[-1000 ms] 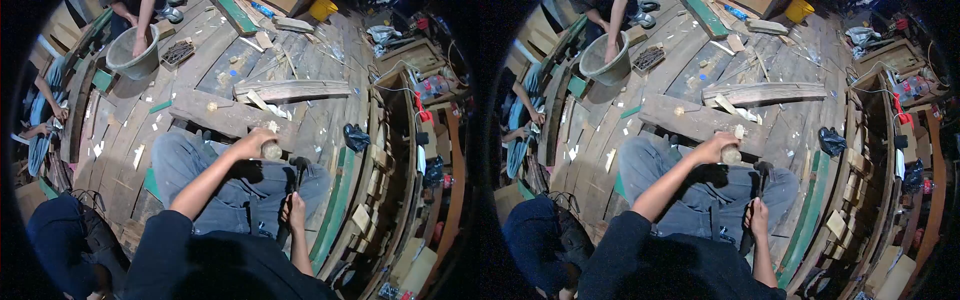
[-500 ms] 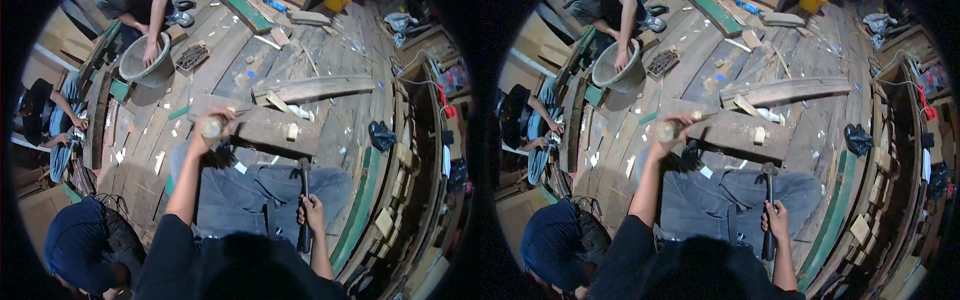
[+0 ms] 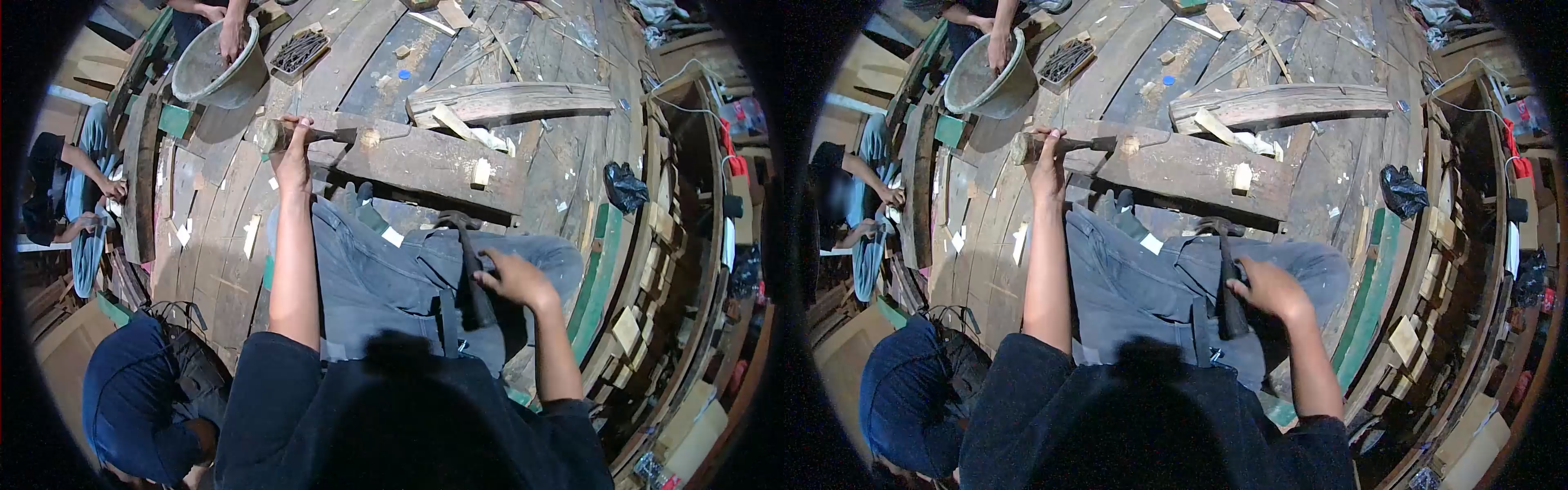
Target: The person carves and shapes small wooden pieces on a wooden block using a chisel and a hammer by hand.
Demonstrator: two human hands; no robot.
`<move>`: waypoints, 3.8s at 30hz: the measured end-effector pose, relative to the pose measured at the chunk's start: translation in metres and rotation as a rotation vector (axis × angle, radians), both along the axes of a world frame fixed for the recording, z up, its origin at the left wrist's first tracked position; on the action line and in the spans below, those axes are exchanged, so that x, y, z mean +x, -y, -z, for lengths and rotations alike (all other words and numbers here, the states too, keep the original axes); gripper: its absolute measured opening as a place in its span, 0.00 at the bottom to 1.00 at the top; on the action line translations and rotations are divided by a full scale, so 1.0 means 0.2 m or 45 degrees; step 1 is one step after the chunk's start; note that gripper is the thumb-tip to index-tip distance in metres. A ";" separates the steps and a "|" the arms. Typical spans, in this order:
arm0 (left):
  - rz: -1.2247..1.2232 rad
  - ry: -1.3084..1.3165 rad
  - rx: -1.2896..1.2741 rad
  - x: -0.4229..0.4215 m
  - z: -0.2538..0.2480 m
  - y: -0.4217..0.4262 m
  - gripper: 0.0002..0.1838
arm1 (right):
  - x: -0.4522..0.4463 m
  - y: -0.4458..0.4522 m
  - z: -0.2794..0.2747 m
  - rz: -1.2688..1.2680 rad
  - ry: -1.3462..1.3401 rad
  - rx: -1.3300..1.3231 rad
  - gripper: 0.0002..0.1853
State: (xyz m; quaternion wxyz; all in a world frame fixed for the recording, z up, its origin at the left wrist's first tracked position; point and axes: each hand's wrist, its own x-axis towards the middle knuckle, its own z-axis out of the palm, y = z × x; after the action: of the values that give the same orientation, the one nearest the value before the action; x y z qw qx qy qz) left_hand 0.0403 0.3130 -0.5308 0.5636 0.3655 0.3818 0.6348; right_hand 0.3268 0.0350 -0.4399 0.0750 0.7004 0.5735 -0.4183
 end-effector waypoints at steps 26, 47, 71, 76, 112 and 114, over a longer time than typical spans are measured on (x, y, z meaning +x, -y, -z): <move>0.422 -0.625 0.082 0.04 0.18 -0.03 0.11 | -0.36 -2.28 -0.52 -0.070 0.508 0.686 0.35; 0.387 -0.668 0.186 0.05 0.23 -0.03 0.09 | -0.15 -1.36 0.71 -0.067 0.290 0.361 0.22; 0.457 -0.631 0.133 0.06 0.15 -0.02 0.09 | -0.18 -1.92 0.34 -0.052 0.385 0.634 0.27; 0.425 -0.648 0.135 0.05 0.16 -0.02 0.08 | -0.36 -2.28 -0.12 -0.085 0.379 0.760 0.35; 0.441 -0.414 0.165 0.06 0.17 -0.04 0.08 | -0.58 -2.66 -0.32 -0.047 0.586 0.733 0.24; 0.473 -0.471 0.165 0.05 0.17 -0.04 0.12 | -0.58 -2.69 -0.33 -0.017 0.565 0.712 0.21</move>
State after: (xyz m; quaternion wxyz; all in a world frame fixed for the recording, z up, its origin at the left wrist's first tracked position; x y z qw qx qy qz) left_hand 0.0502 0.3215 -0.5642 0.5667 0.5743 0.3633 0.4659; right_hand 0.2106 0.5730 -0.3747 0.0057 0.7639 0.6400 -0.0824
